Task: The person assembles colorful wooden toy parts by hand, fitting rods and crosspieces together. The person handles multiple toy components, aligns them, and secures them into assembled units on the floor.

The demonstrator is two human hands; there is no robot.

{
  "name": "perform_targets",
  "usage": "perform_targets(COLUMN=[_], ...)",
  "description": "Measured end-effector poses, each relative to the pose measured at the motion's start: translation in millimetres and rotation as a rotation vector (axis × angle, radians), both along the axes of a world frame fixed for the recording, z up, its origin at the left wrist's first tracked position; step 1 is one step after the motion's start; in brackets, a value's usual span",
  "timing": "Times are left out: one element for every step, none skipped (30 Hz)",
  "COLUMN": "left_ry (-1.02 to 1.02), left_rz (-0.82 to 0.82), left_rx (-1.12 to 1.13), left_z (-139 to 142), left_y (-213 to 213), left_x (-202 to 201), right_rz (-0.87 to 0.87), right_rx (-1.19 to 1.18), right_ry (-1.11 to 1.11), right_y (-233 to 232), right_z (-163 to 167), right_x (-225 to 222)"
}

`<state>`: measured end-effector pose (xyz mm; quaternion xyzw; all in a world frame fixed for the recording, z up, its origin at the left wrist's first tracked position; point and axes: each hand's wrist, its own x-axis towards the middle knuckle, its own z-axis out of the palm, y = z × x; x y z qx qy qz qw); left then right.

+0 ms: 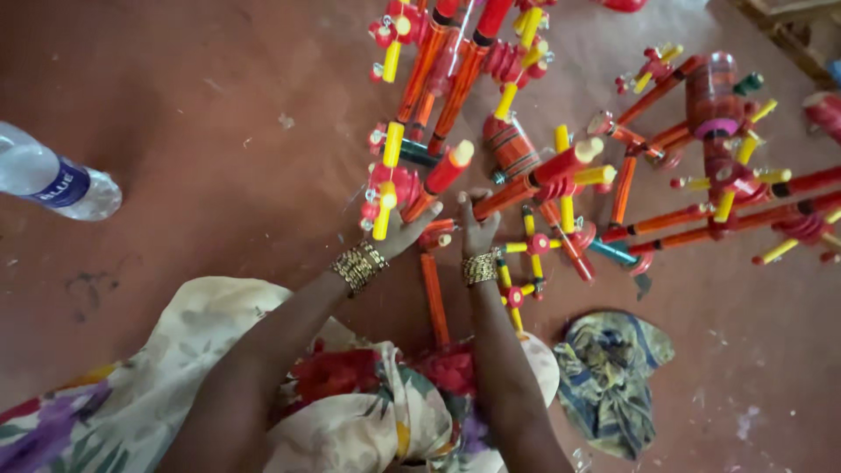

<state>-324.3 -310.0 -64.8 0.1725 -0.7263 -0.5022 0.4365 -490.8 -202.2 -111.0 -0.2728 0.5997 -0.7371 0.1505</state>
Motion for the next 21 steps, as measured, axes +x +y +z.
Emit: perform_targets(left_ry=[-0.064,-0.125,-0.182,-0.172,-0.163,-0.159,-0.153,-0.147,-0.138,-0.13,-0.124,-0.118,-0.192,-0.265,-0.339,-0.311,-0.274,-0.225,-0.21,-0.181,-0.139], left_rz=[-0.106,-0.218,-0.332,-0.292,-0.248,-0.199,-0.22,-0.239,-0.257,-0.24,-0.224,-0.211,-0.168,-0.125,-0.081,0.045,0.164,0.275,-0.002,-0.267,-0.524], left_rx=[0.133,0.263,0.389,0.318,0.252,0.191,0.236,0.28,0.324,0.309,0.296,0.283,0.302,0.32,0.338,-0.13,-0.597,-1.06,-0.504,0.057,0.621], left_z=[12,24,37,49,61,71,78,83,85,83,77,69,58,46,33,20,8,-3,-12,-19,-22], left_y=[-1,-2,-4,-5,-7,-8,-8,-8,-7,-6,-5,-4,-3,-1,1,2,4,8,13,18,22], left_x=[5,10,13,15,18,20,20,19,17,15,11,8,4,0,-5,-9,-14,-18,-22,-27,-31], right_rz=[0.029,0.053,0.03,0.01,-0.006,-0.01,-0.009,-0.006,0.016,0.036,0.055,0.055,0.055,0.057,0.041,0.025,0.008,0.004,0.0,-0.006,0.009], right_rx=[-0.022,-0.043,-0.034,-0.026,-0.014,-0.036,-0.056,-0.076,-0.077,-0.079,-0.08,-0.061,-0.042,-0.024,-0.02,-0.016,-0.011,-0.014,-0.015,-0.016,-0.057], right_ry=[0.072,0.149,0.167,0.186,0.202,0.168,0.131,0.093,0.136,0.18,0.224,0.152,0.08,0.009,0.033,0.055,0.076,0.083,0.091,0.102,0.157], right_y=[3,7,10,13,15,17,18,18,19,19,19,18,17,17,16,14,12,12,12,13,14], right_z=[6,14,24,34,45,54,61,67,71,73,72,70,65,60,53,45,37,28,20,13,7], right_x=[2,3,4,5,6,9,12,15,17,18,19,19,18,16,14,12,10,8,6,4,1])
